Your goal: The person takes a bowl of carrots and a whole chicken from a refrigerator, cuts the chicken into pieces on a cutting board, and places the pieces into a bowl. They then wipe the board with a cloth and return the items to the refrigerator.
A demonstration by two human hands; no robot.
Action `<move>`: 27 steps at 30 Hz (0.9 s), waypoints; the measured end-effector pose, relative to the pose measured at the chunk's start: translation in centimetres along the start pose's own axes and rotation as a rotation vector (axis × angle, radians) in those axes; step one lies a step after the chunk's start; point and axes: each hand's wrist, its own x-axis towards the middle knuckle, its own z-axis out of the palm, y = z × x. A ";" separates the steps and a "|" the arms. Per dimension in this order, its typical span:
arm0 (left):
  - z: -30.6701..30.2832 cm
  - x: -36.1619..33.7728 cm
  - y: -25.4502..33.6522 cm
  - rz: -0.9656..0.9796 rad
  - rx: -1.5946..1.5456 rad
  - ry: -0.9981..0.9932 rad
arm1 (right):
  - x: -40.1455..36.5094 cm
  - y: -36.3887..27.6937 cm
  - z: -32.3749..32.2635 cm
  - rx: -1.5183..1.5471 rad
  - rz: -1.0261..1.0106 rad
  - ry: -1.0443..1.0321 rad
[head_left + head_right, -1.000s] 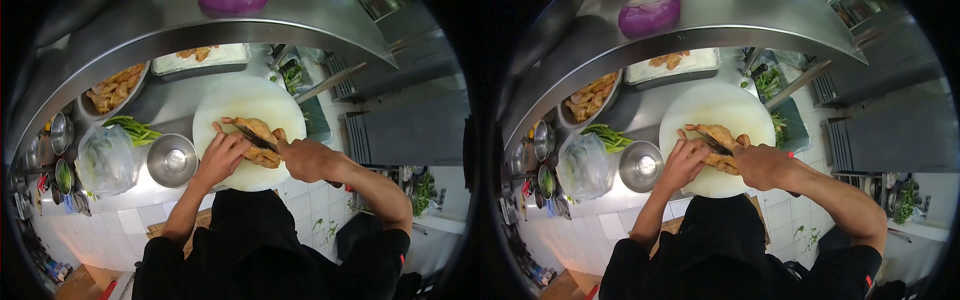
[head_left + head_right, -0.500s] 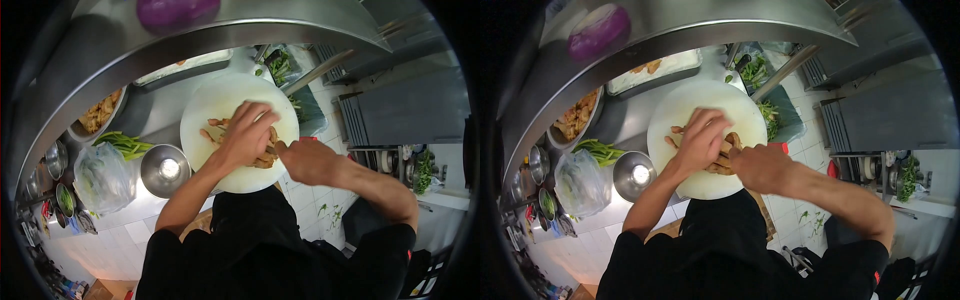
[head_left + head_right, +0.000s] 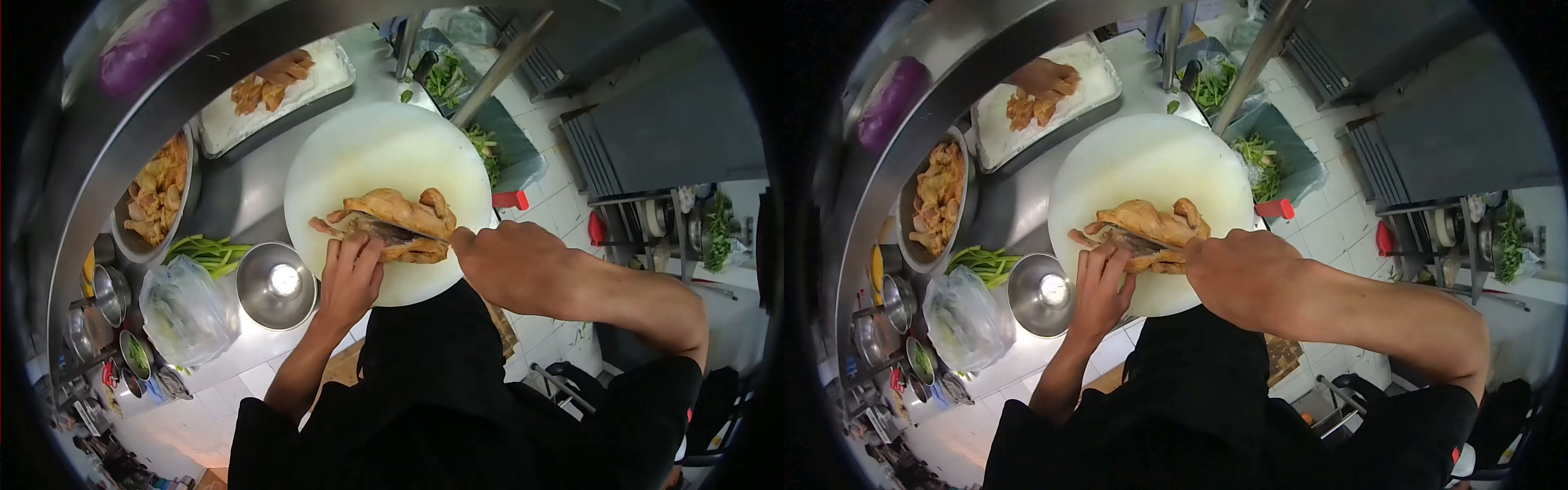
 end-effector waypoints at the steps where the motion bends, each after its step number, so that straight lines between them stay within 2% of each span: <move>1: 0.4 -0.5 -0.2 0.001 -0.002 -0.013 | -0.3 -0.1 0.0 -0.003 0.017 -0.020; 3: 1.0 -1.0 -0.4 0.068 0.014 0.099 | -0.8 0.0 -0.2 -0.022 0.011 -0.023; 5: 1.3 -1.4 -0.4 0.049 0.005 0.116 | -1.1 0.2 0.3 -0.039 0.006 -0.019; 6: 1.5 -1.4 -0.4 0.025 -0.003 0.148 | -1.1 0.6 0.7 -0.040 -0.030 0.048; 7: 1.6 -1.4 -0.4 0.022 -0.010 0.141 | -1.2 0.7 1.1 -0.038 -0.069 0.107; 11: 1.1 -1.0 -0.8 0.052 -0.034 0.130 | -0.9 0.7 1.1 -0.058 -0.063 0.130; 19: -1.7 1.4 -0.5 0.003 -0.068 0.024 | 2.0 0.7 1.8 -0.041 -0.040 0.037; 21: -4.2 3.3 -0.5 0.085 -0.136 -0.060 | 2.4 0.6 1.6 -0.016 -0.024 0.016; 23: -4.4 5.4 -0.8 -0.015 -0.391 0.042 | 2.7 0.6 1.4 0.009 -0.005 -0.001; 26: -1.3 10.7 0.8 -0.051 -0.835 0.217 | 3.0 0.6 1.5 -0.041 0.055 -0.008; 27: 1.4 12.7 2.8 -0.090 -0.824 0.177 | 2.9 0.4 1.4 -0.034 0.039 -0.002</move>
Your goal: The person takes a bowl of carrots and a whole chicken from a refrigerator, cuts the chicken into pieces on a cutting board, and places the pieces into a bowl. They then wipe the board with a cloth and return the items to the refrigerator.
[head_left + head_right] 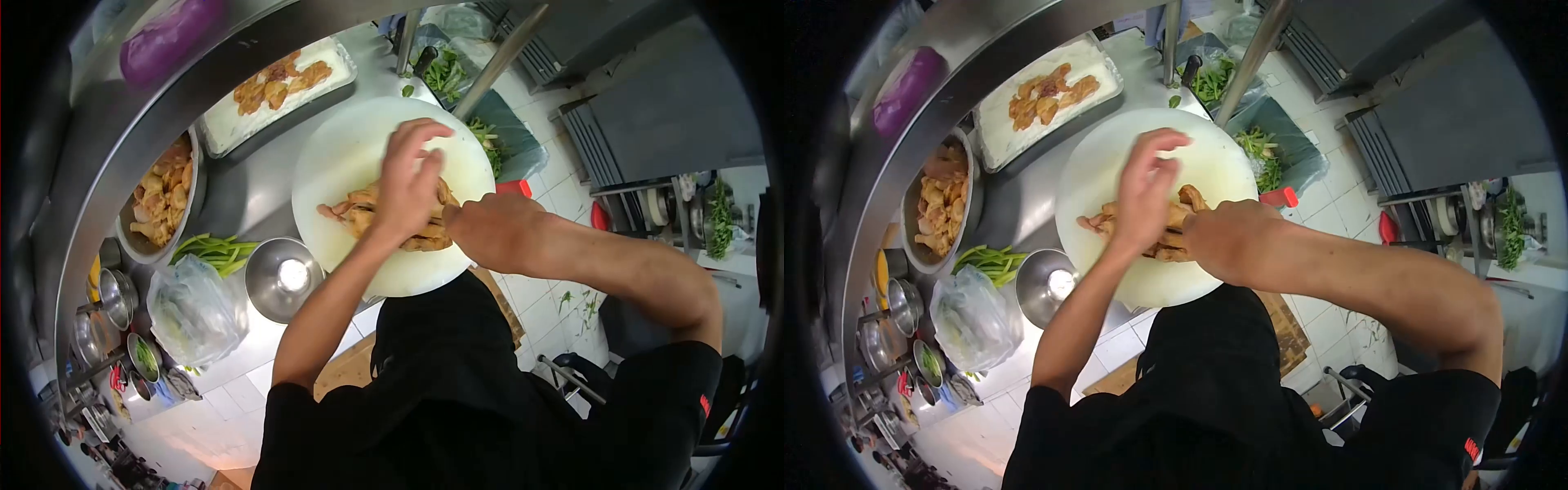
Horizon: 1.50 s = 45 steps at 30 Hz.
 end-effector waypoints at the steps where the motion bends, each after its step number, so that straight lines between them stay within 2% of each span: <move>1: 1.4 -0.1 -1.0 0.023 0.050 -0.017 | -0.1 0.1 0.0 0.016 -0.014 0.008; 2: 2.1 -0.3 -1.2 -0.008 0.105 -0.052 | -0.1 0.4 0.1 0.007 -0.020 0.005; 4: 2.5 -0.3 -1.3 0.118 0.209 0.044 | 0.1 0.9 1.0 0.015 -0.055 0.068; 5: 2.9 -0.3 -1.4 0.111 0.211 0.053 | 0.3 1.2 1.6 0.010 -0.062 0.061; 7: 3.7 -0.6 -1.3 0.122 0.250 0.063 | 0.3 1.4 3.2 -0.017 0.032 0.069; 8: 4.1 -1.2 -1.1 0.117 0.246 0.065 | -0.1 1.1 4.1 -0.018 0.032 0.062; 11: 3.7 -0.7 -1.8 0.096 0.280 0.034 | 0.0 1.2 4.5 0.033 0.010 0.224; 14: 4.1 -1.6 -2.9 0.037 0.304 0.125 | 1.8 1.7 6.1 -0.034 -0.023 0.171; 16: 5.6 -1.5 -2.6 0.240 0.341 0.041 | 1.7 2.3 9.4 -0.013 0.028 0.119; 18: 5.3 -0.3 -1.8 0.253 0.381 0.049 | 2.8 4.0 10.7 -0.014 -0.029 0.313; 19: 5.2 -0.6 -1.9 0.220 0.419 0.077 | 2.0 3.1 10.2 0.067 0.095 0.302; 20: 5.7 -1.9 -1.9 0.153 0.449 0.093 | 1.7 3.5 11.5 0.125 0.114 0.332; 22: 6.4 -1.7 -0.8 0.157 0.418 0.087 | 1.7 3.8 12.0 0.129 0.105 0.383; 24: 5.5 -0.1 -1.7 0.208 0.407 -0.143 | 1.3 4.6 11.0 0.081 0.074 0.395; 26: 1.9 1.8 -0.3 0.360 0.431 -0.291 | 0.1 5.2 10.6 0.052 0.022 0.382; 28: -2.1 3.3 1.6 0.230 0.468 -0.582 | -2.0 6.4 10.5 0.048 0.042 0.332; 30: -4.0 3.3 2.3 0.121 0.711 -0.776 | -3.9 7.8 10.9 0.052 0.065 0.284; 31: -3.8 3.0 2.2 0.110 0.725 -0.772 | -5.0 8.8 11.4 0.024 0.059 0.281; 33: -3.0 2.1 1.4 -0.027 0.911 -0.929 | -6.6 11.3 12.1 -0.005 0.029 0.284; 36: -1.4 2.7 0.5 -0.072 1.019 -1.027 | -8.3 14.8 13.1 0.006 0.059 0.216; 37: -1.2 2.7 -0.6 0.018 1.044 -1.030 | -9.0 15.8 13.3 0.069 0.089 0.229; 38: -1.2 3.2 -1.4 0.005 1.060 -1.035 | -9.4 16.9 13.7 0.133 0.125 0.244; 40: -0.6 4.9 -1.6 -0.141 1.082 -1.147 | -9.7 18.9 14.9 0.195 0.127 0.296; 41: -0.6 6.0 -1.6 -0.150 1.087 -1.153 | -9.9 19.7 15.4 0.249 0.144 0.336; 43: -0.5 8.9 -0.2 -0.456 1.080 -1.124 | -10.2 20.7 15.6 0.284 0.147 0.397; 44: -1.0 9.9 0.0 -0.436 1.005 -1.099 | -10.3 21.0 15.8 0.316 0.159 0.460; 45: -2.4 10.5 -1.2 -0.304 0.976 -0.987 | -10.0 21.4 16.2 0.341 0.170 0.503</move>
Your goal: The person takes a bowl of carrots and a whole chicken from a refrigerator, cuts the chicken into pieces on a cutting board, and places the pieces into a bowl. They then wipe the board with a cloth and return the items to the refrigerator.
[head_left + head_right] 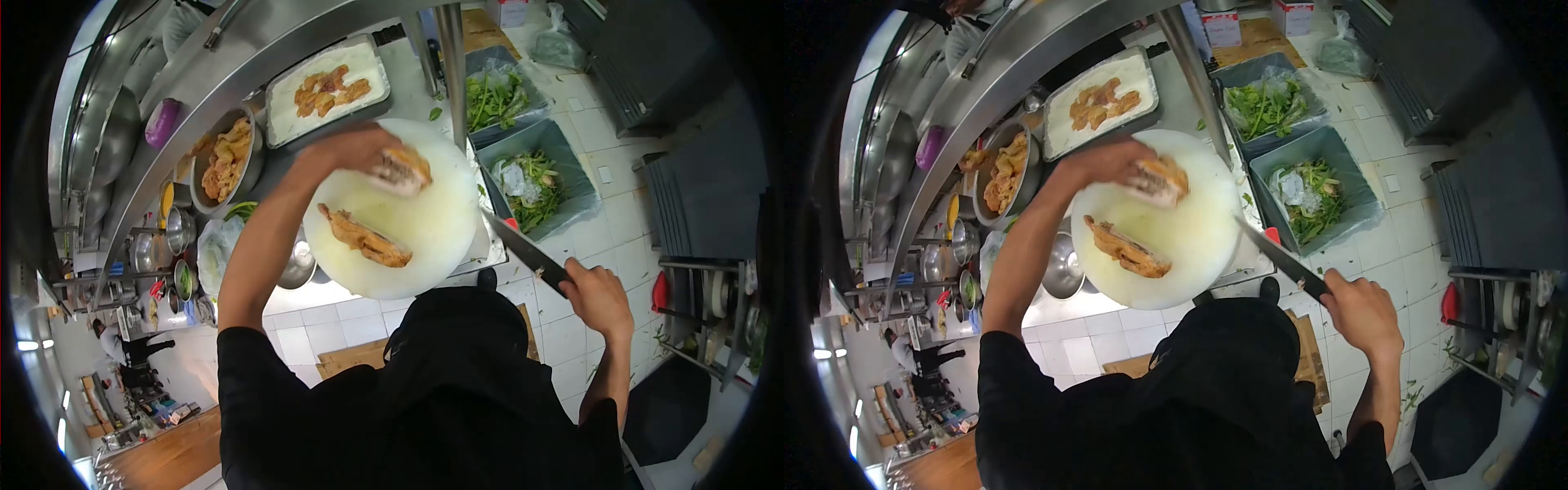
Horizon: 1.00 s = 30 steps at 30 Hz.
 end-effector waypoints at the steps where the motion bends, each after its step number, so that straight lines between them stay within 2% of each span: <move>1: 0.1 -0.1 -1.1 0.064 -0.005 0.157 | 0.1 0.3 0.2 0.007 -0.013 -0.004; 2: 0.3 -0.1 -2.0 0.050 -0.001 0.158 | 0.4 0.5 0.3 0.065 -0.004 0.036; 4: 0.4 -0.4 -1.9 0.112 0.361 0.388 | 0.7 0.2 0.2 0.125 0.008 0.080; 6: 4.5 -4.1 0.7 0.050 0.374 0.665 | 0.3 0.0 0.6 0.147 0.004 0.112; 8: 7.9 -8.0 3.9 -0.085 0.239 0.916 | -0.4 0.2 1.6 0.249 0.020 0.148; 9: 10.6 -10.1 4.8 -0.288 -0.006 1.031 | -0.5 0.1 2.0 0.255 0.030 0.155; 10: 13.8 -11.7 5.1 -0.441 -0.098 1.201 | -0.7 -0.1 2.2 0.367 0.030 0.117; 11: 15.9 -12.4 7.2 -0.673 -0.337 1.340 | -0.7 -0.1 2.2 0.468 0.019 0.073; 13: 18.4 -12.1 10.1 -0.930 -0.701 1.237 | 0.0 -0.1 2.7 0.537 0.030 0.007; 14: 18.8 -11.2 11.5 -0.954 -0.814 1.154 | 0.7 -0.2 2.7 0.537 -0.021 0.014; 15: 20.4 -9.8 11.4 -0.872 -0.765 1.161 | 1.4 -0.3 2.6 0.539 -0.077 0.018; 16: 20.1 -8.3 12.1 -0.829 -0.553 1.185 | 2.0 -0.5 2.2 0.525 -0.099 0.001; 17: 19.3 -7.1 12.1 -0.847 -0.554 1.200 | 2.9 -0.7 1.7 0.458 -0.099 -0.026; 19: 17.8 -5.5 11.5 -0.805 -0.257 1.270 | 4.0 -1.1 0.8 0.387 -0.111 -0.053; 20: 17.1 -5.3 10.8 -0.812 -0.255 1.281 | 4.5 -1.5 0.4 0.350 -0.134 -0.032; 22: 16.0 -5.5 9.5 -0.869 -0.401 1.089 | 4.8 -1.5 0.2 0.342 -0.190 0.010; 24: 16.5 -7.2 7.0 -0.689 -0.384 1.118 | 5.1 -1.0 0.2 0.399 -0.233 0.024; 26: 16.1 -10.1 4.7 -0.576 -0.369 1.062 | 5.3 -0.2 0.5 0.412 -0.217 -0.023; 27: 14.0 -11.7 4.7 -0.633 -0.591 0.929 | 5.4 0.0 0.5 0.444 -0.214 -0.048; 28: 11.3 -13.1 5.6 -0.718 -0.524 0.813 | 5.6 0.4 0.5 0.453 -0.224 -0.074; 29: 10.3 -13.8 5.9 -0.843 -0.486 0.797 | 5.7 0.8 0.6 0.466 -0.234 -0.104; 30: 10.6 -14.3 5.5 -0.786 -0.188 0.785 | 5.9 1.1 0.6 0.454 -0.241 -0.123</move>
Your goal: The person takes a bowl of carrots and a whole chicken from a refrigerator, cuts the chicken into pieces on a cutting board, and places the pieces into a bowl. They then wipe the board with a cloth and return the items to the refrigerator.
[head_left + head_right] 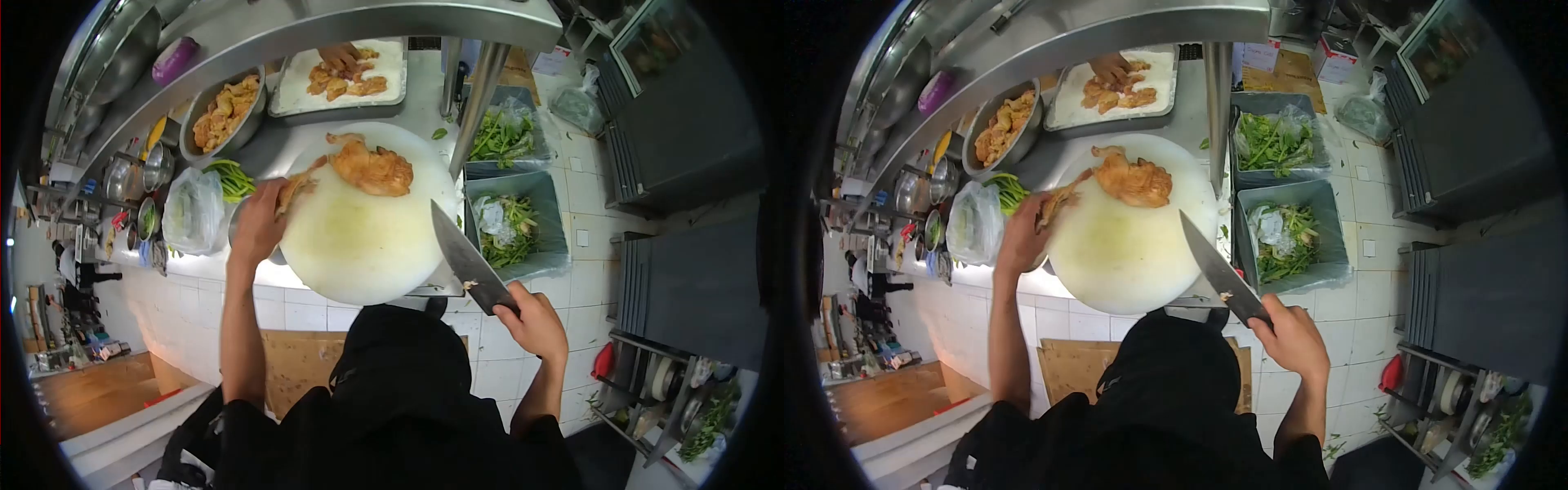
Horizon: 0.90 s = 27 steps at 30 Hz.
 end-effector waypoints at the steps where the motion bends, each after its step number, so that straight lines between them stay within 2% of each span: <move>1: 0.1 -0.4 -0.4 0.160 0.231 0.071 | -0.1 0.3 -0.4 -0.007 -0.003 -0.017; 3: 2.1 -3.9 0.7 0.278 0.288 0.013 | 0.3 0.2 -0.5 -0.005 -0.027 -0.046; 4: 3.7 -5.2 0.5 0.378 0.165 0.023 | 0.3 0.0 -0.7 0.006 -0.044 -0.072; 5: 4.0 -6.6 1.3 0.380 0.117 0.008 | 0.1 -0.2 -0.6 0.027 -0.062 -0.101; 9: 1.5 -7.9 -1.1 0.184 -0.003 0.195 | 0.0 -0.9 0.5 -0.024 0.002 -0.111; 10: 0.3 -7.9 -1.9 0.094 -0.005 0.120 | 0.1 -1.2 1.1 0.006 -0.021 -0.123; 11: -0.2 -7.8 -2.2 0.093 -0.003 0.129 | 0.2 -1.4 1.7 0.034 -0.041 -0.137; 13: -1.2 -6.9 -2.4 0.082 -0.061 -0.084 | 1.1 -1.4 3.8 0.110 -0.063 -0.160; 14: -1.0 -6.4 -3.2 0.149 -0.084 -0.171 | 1.6 -1.4 4.7 0.187 -0.079 -0.185; 15: -0.7 -6.3 -3.5 0.157 -0.091 -0.167 | 1.8 -1.8 5.4 0.179 -0.076 -0.178; 17: 0.0 -5.7 -3.7 0.136 0.025 -0.331 | 2.3 -3.3 6.7 0.425 0.034 -0.223; 18: 0.0 -5.4 -3.8 0.141 0.058 -0.356 | 2.3 -3.9 7.0 0.515 0.052 -0.224; 22: 0.4 -4.5 -5.3 0.182 0.108 -0.372 | 1.5 -3.8 7.5 0.540 0.114 -0.184; 24: 0.5 -4.1 -5.4 0.093 0.022 -0.467 | 0.6 -2.5 7.8 0.583 0.177 -0.136; 27: 1.0 -4.5 -5.6 0.109 -0.059 -0.421 | -0.8 -1.8 7.8 0.649 0.249 -0.074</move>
